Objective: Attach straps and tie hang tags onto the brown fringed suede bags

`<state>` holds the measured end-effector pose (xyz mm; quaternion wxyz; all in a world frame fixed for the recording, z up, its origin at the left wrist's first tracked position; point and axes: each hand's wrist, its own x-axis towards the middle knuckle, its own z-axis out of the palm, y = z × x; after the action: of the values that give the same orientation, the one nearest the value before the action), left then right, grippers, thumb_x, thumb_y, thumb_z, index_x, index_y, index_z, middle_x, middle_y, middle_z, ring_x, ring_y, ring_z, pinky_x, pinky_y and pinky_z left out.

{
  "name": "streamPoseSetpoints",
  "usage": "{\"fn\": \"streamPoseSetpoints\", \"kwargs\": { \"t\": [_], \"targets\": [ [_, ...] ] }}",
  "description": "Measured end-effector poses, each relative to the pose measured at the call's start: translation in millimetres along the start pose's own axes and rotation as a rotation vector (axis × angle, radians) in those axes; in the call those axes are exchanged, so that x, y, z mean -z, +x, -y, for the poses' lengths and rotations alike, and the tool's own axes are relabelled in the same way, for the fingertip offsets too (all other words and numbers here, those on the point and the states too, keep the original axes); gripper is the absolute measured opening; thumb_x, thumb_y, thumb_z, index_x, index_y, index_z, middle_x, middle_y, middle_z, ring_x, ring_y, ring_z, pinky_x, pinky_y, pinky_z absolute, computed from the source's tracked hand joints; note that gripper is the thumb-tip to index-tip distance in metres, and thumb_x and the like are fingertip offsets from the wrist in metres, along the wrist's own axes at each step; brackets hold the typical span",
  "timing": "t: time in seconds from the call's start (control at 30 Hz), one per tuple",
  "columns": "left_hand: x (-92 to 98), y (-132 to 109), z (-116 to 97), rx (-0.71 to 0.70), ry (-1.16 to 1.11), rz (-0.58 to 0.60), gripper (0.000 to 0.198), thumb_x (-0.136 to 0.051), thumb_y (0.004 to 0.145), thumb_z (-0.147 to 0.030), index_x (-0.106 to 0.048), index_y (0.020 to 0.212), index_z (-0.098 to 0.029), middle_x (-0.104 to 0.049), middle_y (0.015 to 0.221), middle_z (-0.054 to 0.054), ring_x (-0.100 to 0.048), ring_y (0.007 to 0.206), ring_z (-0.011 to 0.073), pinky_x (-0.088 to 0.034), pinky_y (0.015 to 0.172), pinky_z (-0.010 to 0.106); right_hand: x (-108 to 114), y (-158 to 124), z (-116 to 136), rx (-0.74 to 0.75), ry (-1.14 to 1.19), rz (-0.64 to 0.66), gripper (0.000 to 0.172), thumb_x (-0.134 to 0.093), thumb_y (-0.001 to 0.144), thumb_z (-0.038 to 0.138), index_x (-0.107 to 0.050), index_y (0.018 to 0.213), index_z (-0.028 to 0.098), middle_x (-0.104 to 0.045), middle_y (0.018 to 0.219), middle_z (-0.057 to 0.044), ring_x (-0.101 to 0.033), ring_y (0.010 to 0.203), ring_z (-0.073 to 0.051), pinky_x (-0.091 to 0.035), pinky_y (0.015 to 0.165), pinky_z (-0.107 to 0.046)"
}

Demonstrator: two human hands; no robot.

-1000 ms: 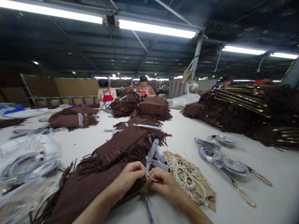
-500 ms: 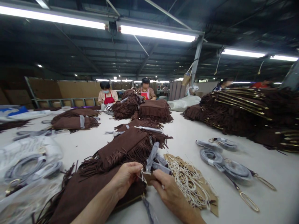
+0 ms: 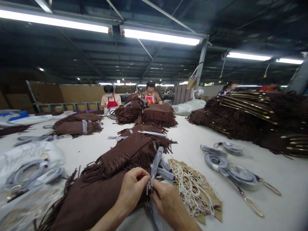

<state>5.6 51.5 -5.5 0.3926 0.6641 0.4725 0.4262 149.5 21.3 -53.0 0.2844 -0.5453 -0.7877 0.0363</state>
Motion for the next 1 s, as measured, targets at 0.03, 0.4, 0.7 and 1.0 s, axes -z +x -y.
{"fn": "streamPoseSetpoints", "kwargs": {
  "t": [0.03, 0.4, 0.7, 1.0],
  "targets": [
    [-1.2, -2.8, -3.0, -0.051, 0.056, 0.015, 0.016, -0.058, 0.070, -0.030, -0.067, 0.063, -0.017, -0.065, 0.067, 0.003, -0.056, 0.069, 0.0194, -0.040, 0.067, 0.029, -0.7, 0.3, 0.9, -0.022, 0.014, 0.010, 0.019, -0.048, 0.078, 0.006, -0.062, 0.083, 0.019, -0.071, 0.074, -0.007, -0.065, 0.069, -0.021, -0.029, 0.057, -0.030],
    [27.8, 18.7, 9.0, -0.121, 0.142, 0.065, 0.022, -0.046, 0.069, -0.022, -0.065, 0.079, -0.017, -0.066, 0.083, 0.005, -0.060, 0.085, 0.0226, -0.044, 0.081, 0.031, -1.0, 3.5, -8.1, -0.087, 0.081, -0.021, 0.018, -0.049, 0.086, 0.009, -0.058, 0.073, 0.020, -0.067, 0.066, -0.002, -0.060, 0.061, -0.016, -0.025, 0.057, -0.028],
    [21.6, 14.3, 10.2, -0.195, 0.267, 0.211, 0.007, -0.049, 0.074, -0.020, -0.054, 0.069, -0.019, -0.057, 0.073, 0.001, -0.052, 0.073, 0.0179, -0.038, 0.068, 0.026, 2.0, 6.3, -10.1, -0.152, 0.129, -0.018, 0.010, -0.054, 0.088, 0.017, -0.059, 0.079, 0.020, -0.067, 0.070, -0.003, -0.063, 0.066, -0.020, -0.035, 0.059, -0.028],
    [27.9, 18.3, 12.5, -0.233, 0.294, 0.114, 0.011, -0.043, 0.081, -0.025, -0.048, 0.073, -0.021, -0.054, 0.074, 0.001, -0.049, 0.073, 0.0188, -0.036, 0.069, 0.028, 6.5, 11.4, -12.7, 0.012, 0.211, -0.155, 0.046, -0.057, 0.090, 0.028, -0.052, 0.136, 0.025, -0.065, 0.106, -0.009, -0.063, 0.096, -0.024, -0.051, 0.085, -0.035]
  ]
}}
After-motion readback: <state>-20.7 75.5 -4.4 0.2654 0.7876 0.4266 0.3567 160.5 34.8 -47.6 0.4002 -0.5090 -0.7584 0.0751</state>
